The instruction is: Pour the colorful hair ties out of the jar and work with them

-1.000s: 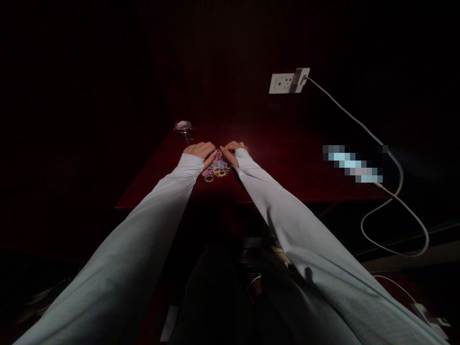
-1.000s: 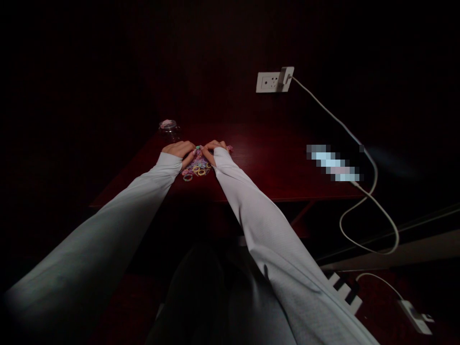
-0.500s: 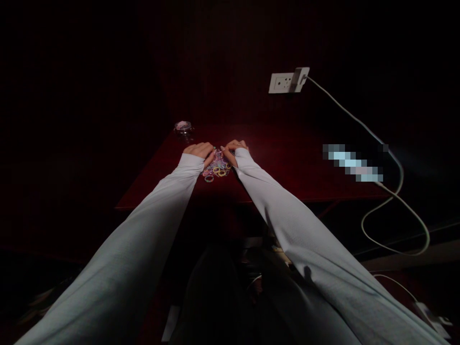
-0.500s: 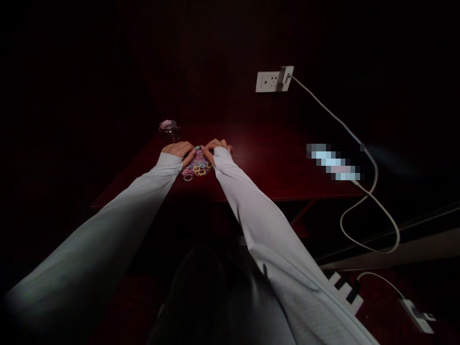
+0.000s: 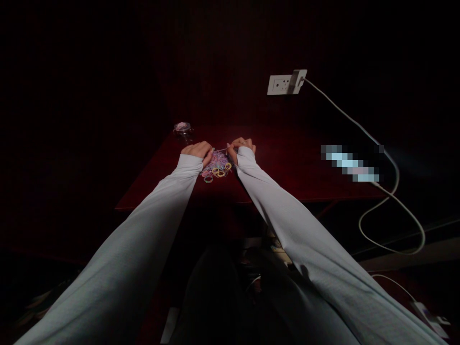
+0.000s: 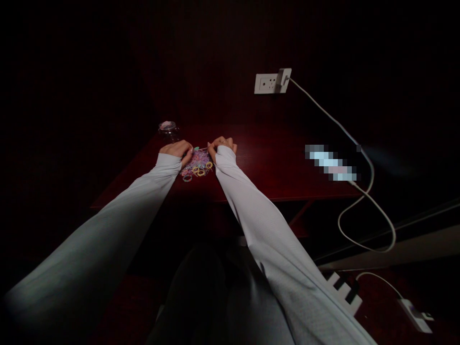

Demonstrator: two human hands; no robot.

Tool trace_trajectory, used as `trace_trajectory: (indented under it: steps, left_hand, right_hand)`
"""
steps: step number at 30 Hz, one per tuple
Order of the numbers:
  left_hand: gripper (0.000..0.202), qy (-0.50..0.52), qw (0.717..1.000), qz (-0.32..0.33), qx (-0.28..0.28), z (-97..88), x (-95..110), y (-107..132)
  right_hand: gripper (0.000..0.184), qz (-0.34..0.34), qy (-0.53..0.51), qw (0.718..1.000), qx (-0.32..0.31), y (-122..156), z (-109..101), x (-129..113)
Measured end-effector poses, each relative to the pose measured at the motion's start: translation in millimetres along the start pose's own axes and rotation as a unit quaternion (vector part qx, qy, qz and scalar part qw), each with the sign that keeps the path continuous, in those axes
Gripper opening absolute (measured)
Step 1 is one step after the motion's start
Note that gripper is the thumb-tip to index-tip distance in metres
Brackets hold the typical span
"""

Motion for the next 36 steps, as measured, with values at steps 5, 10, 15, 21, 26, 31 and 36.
trace_trajectory:
  steps: [5,10,15,21,26,31,36]
  left_hand:
    - [0.033,0.001,0.999,0.042,0.002,-0.3,5,1]
    - [0.034,-0.011,0.999,0.043,0.004,-4.5,8,3]
    - [0.032,-0.019,1.0,0.02,-0.004,-8.0,10,5]
    - [0.03,-0.002,1.0,0.018,-0.022,-2.9,3,3]
    - [0.031,0.002,0.999,0.028,-0.035,-0.1,1,1]
    - [0.031,0.004,1.0,0.017,-0.022,-5.4,7,4]
    - [0.031,-0.006,0.999,0.019,-0.026,-5.0,7,4]
  right_hand:
    - [0.039,-0.031,-0.02,0.999,-0.038,2,7,-3]
    - [0.04,0.017,0.002,1.0,0.005,-4,-5,8]
    - [0.033,0.169,0.081,0.972,0.139,-10,-42,40]
    - [0.036,0.201,0.116,0.967,0.11,-14,-52,57]
    - [0.042,0.17,0.127,0.974,0.073,-16,-44,57]
    - [0.042,0.136,0.13,0.981,0.045,-17,-42,55]
    - [0.045,0.142,0.136,0.979,0.044,-18,-41,57]
Point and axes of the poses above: each hand's wrist, its own y-axis away from the middle knuckle, its own z-axis out of the palm, x = y × z, the point moved 4 cm from there along -y, towards the middle knuckle, and after that the axes turned 5 degrees about -y, right-handed, at the moved point
